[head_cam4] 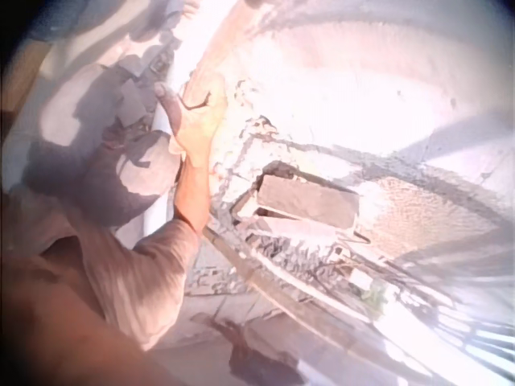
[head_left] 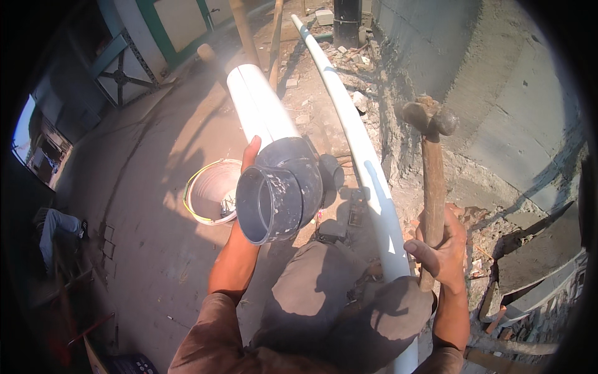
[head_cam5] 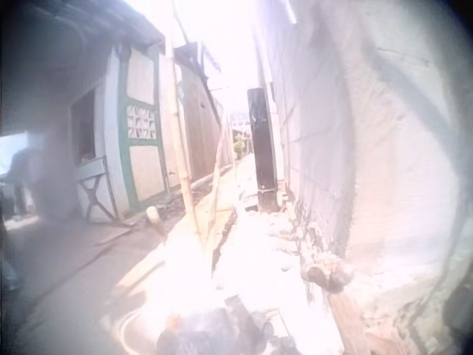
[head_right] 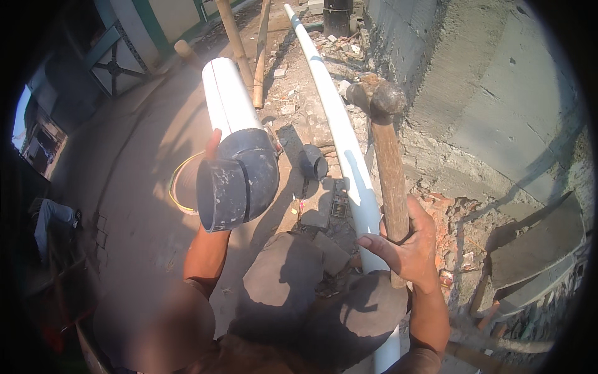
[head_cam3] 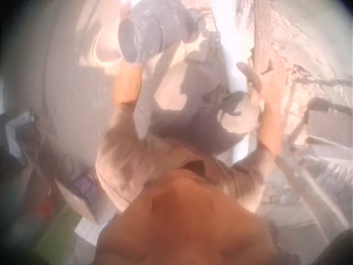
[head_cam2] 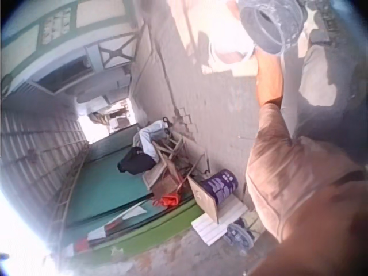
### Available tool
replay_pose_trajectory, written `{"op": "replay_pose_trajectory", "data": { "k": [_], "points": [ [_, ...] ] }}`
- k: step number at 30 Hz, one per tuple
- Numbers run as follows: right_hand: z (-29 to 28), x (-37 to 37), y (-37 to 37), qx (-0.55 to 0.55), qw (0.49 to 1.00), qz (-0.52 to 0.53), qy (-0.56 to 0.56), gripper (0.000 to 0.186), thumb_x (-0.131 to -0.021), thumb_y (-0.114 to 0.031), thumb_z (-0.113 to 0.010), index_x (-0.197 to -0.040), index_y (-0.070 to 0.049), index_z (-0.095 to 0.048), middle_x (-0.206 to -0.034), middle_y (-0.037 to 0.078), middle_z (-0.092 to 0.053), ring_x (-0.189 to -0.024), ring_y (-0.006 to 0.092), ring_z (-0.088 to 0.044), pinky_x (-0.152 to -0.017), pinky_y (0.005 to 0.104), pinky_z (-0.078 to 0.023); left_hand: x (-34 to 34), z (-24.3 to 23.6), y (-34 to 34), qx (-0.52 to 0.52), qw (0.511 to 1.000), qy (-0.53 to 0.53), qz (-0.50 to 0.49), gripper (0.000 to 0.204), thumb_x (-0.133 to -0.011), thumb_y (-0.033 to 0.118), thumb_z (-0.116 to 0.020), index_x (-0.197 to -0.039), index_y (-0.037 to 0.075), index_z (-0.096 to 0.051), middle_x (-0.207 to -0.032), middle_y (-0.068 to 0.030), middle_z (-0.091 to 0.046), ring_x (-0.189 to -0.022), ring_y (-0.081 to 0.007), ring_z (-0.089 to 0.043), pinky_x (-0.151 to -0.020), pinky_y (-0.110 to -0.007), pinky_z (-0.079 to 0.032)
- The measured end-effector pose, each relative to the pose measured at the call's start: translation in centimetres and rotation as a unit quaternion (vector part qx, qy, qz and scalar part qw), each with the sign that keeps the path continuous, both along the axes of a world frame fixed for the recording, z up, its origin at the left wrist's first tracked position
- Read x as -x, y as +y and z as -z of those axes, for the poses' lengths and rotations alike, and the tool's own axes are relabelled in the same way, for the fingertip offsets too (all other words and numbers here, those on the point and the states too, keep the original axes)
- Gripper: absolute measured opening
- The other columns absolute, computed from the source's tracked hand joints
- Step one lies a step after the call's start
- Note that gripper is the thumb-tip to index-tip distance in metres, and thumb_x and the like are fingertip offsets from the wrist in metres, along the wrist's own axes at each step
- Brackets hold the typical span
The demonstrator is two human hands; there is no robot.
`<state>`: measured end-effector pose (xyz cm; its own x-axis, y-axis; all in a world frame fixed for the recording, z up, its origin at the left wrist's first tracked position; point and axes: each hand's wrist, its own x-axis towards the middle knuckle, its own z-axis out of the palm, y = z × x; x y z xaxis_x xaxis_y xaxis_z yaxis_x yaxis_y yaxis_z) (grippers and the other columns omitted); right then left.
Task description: The person measures, cuts, and joins PVC pipes and fittings by hand using a saw and a hammer in an outdoor construction area.
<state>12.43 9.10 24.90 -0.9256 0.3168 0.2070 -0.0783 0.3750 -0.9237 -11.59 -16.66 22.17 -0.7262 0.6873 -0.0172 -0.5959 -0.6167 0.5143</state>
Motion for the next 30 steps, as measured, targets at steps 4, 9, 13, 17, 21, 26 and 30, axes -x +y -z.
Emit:
{"op": "replay_pose_trajectory", "data": {
  "k": [4, 9, 13, 17, 21, 26, 30],
  "points": [
    [-1.6, 1.4, -2.6, 0.052, 0.998, 0.019, 0.01, 0.07, -0.06, -0.029, -0.104, -0.111, -0.004, -0.064, -0.081, -0.005, -0.056, -0.074, 0.005, -0.053, -0.066, 0.0229, -0.044, -2.4, 0.7, 3.6, -0.131, 0.99, -0.049, -0.025, 0.063, -0.102, 0.06, -0.053, -0.13, 0.004, -0.064, -0.121, -0.0143, -0.071, -0.108, -0.0259, -0.07, -0.095, -0.042, -0.06],
    [-1.1, 3.9, -4.1, -0.001, 0.995, 0.038, 0.091, 0.092, -0.053, -0.02, -0.106, -0.128, 0.001, -0.056, -0.091, 0.001, -0.06, -0.081, 0.0105, -0.059, -0.071, 0.0276, -0.047, -6.2, -0.5, 6.6, -0.055, 0.997, -0.047, -0.03, 0.063, -0.105, 0.061, -0.051, -0.136, 0.007, -0.061, -0.131, -0.0077, -0.066, -0.121, -0.0213, -0.064, -0.106, -0.041, -0.052],
    [0.7, 4.4, -3.7, -0.018, 0.979, 0.056, 0.196, 0.112, -0.059, -0.029, -0.106, -0.142, 0.002, -0.037, -0.125, 0.014, -0.063, -0.113, 0.0212, -0.066, -0.099, 0.0367, -0.054, -8.8, -1.3, 7.5, -0.033, 0.997, -0.033, -0.055, 0.057, -0.107, 0.059, -0.049, -0.135, 0.011, -0.062, -0.128, -0.0053, -0.068, -0.119, -0.0194, -0.065, -0.106, -0.042, -0.054],
    [0.0, 4.7, -2.6, -0.077, 0.961, 0.1, 0.246, 0.109, -0.06, -0.028, -0.105, -0.14, 0.003, -0.037, -0.126, 0.016, -0.061, -0.112, 0.0224, -0.067, -0.098, 0.0372, -0.054, -10.3, 0.6, 7.5, -0.079, 0.995, 0.018, -0.063, 0.051, -0.109, 0.05, -0.051, -0.138, 0.009, -0.057, -0.132, -0.007, -0.066, -0.123, -0.0198, -0.063, -0.108, -0.043, -0.051],
    [0.1, 4.3, -0.6, -0.056, 0.952, 0.054, 0.297, 0.102, -0.061, -0.024, -0.105, -0.135, 0.004, -0.041, -0.129, 0.02, -0.06, -0.116, 0.0254, -0.066, -0.094, 0.0381, -0.057, -10.9, -0.1, 4.4, 0.038, 0.993, 0.006, 0.113, 0.05, -0.104, 0.045, -0.064, -0.135, 0.006, -0.056, -0.134, -0.0106, -0.064, -0.122, -0.0212, -0.063, -0.107, -0.045, -0.051],
    [-1.9, 2.3, -0.7, 0.059, 0.95, -0.017, 0.307, 0.09, -0.06, -0.007, -0.102, -0.128, 0.002, -0.043, -0.117, 0.024, -0.067, -0.105, 0.0258, -0.072, -0.091, 0.0403, -0.062, -11.4, -2.9, -3.1, 0.45, 0.725, 0.521, 0.012, 0.083, -0.075, 0.049, -0.091, -0.133, 0.002, -0.056, -0.131, -0.0176, -0.065, -0.121, -0.0272, -0.065, -0.102, -0.048, -0.052],
    [-1.5, 0.5, -2.2, 0.129, 0.964, -0.01, 0.233, 0.077, -0.064, -0.006, -0.098, -0.124, 0.002, -0.05, -0.107, 0.018, -0.072, -0.084, 0.0146, -0.068, -0.082, 0.0332, -0.058, -5.0, -0.8, 0.9, 0.339, 0.586, 0.735, 0.046, 0.092, -0.052, 0.045, -0.1, -0.124, 0.0, -0.065, -0.126, -0.0197, -0.067, -0.116, -0.0353, -0.066, -0.096, -0.046, -0.052]
  ]
}}
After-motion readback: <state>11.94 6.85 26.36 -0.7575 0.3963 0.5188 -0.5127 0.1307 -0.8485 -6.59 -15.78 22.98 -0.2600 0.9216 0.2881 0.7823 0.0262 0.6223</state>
